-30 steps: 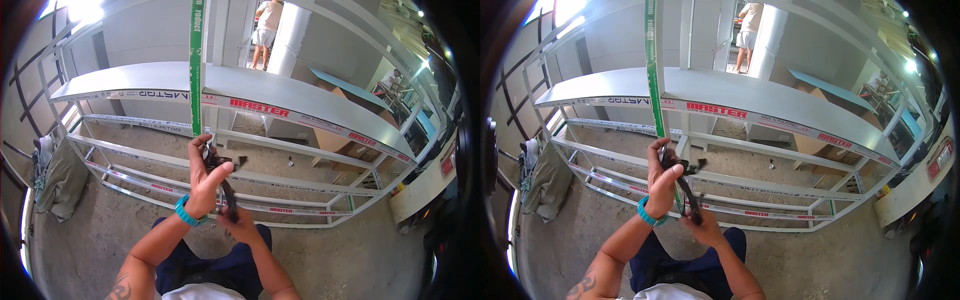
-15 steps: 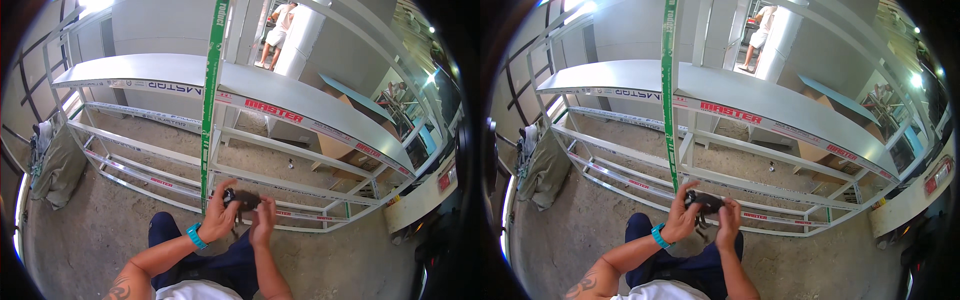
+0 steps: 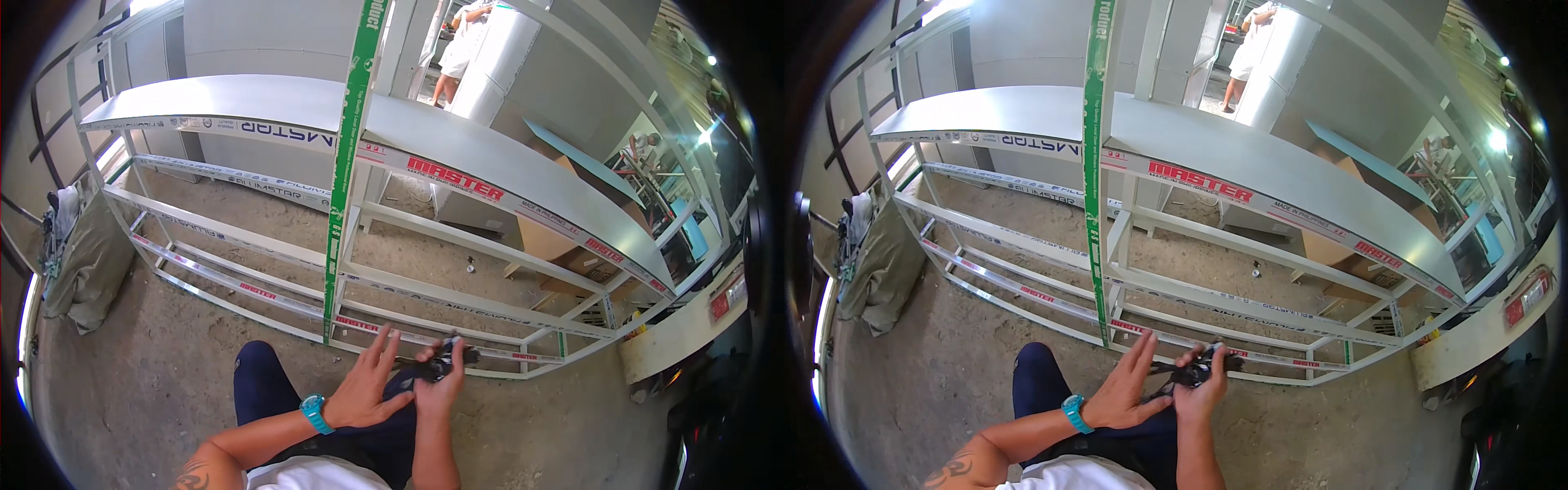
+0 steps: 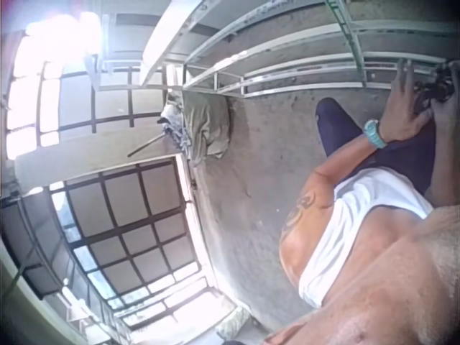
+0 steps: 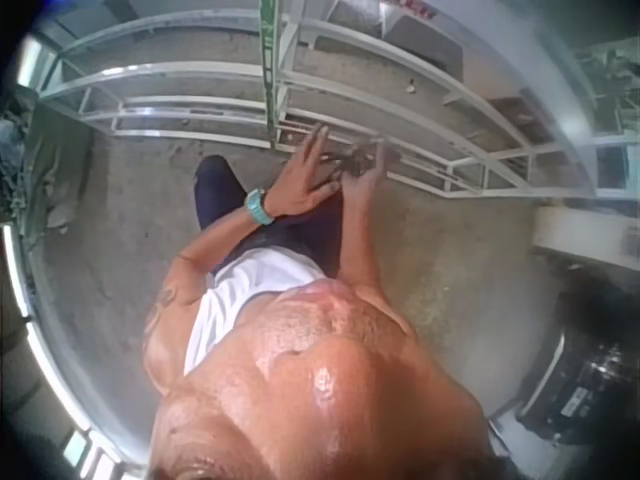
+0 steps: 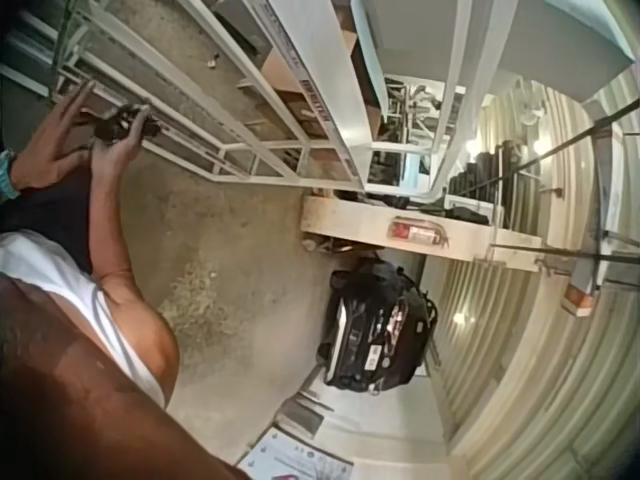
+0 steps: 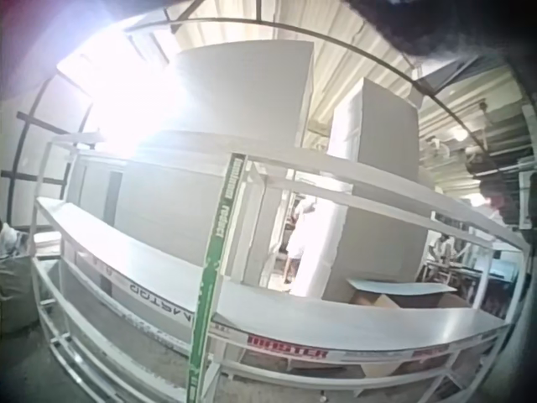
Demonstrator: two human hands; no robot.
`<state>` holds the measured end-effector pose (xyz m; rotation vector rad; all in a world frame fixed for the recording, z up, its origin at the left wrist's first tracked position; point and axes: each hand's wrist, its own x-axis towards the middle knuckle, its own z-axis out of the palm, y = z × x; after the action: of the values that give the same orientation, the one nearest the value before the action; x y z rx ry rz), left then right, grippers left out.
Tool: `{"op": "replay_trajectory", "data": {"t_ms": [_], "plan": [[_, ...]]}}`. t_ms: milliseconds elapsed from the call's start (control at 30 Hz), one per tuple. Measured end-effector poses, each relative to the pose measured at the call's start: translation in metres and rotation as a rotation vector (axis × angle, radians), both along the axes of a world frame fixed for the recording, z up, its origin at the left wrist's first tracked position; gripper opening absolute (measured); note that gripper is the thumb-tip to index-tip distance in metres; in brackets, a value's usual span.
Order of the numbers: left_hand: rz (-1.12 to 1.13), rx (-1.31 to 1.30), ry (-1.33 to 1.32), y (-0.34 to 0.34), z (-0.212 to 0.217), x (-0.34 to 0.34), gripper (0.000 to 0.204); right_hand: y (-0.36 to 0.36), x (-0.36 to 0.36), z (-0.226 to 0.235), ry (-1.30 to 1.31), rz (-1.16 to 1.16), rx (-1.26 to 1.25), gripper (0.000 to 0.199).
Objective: Assembling and adjusting a multi-tier metal shelving unit, including securing frames and cutting plastic ties.
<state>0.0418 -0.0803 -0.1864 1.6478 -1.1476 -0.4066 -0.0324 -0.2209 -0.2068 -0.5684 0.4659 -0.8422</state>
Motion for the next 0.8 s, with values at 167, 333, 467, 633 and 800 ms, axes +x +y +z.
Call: {"op": "replay_trajectory", "data": {"t_ms": [167,333,467,633,800], "plan": [[-0.2,0.009,1.052,0.011,-0.047,0.01,0.047,0.016,0.01,-0.001,0.032,-0.012,-0.204,0.027],[-0.162,-0.35,1.574,0.019,-0.046,0.009,0.054,0.034,0.003,-0.016,0.463,-0.029,-1.594,0.052],[-0.212,-0.325,1.363,0.033,-0.012,0.025,0.06,0.005,-0.014,-0.023,0.425,0.116,-1.589,0.049],[-0.027,-0.238,0.659,0.053,0.022,0.079,0.052,-0.051,-0.017,0.125,0.347,-0.689,-1.887,0.049],[0.811,-0.385,-0.527,0.046,0.024,0.156,0.055,-0.101,0.009,0.292,0.319,-1.466,-2.04,0.041]]}}
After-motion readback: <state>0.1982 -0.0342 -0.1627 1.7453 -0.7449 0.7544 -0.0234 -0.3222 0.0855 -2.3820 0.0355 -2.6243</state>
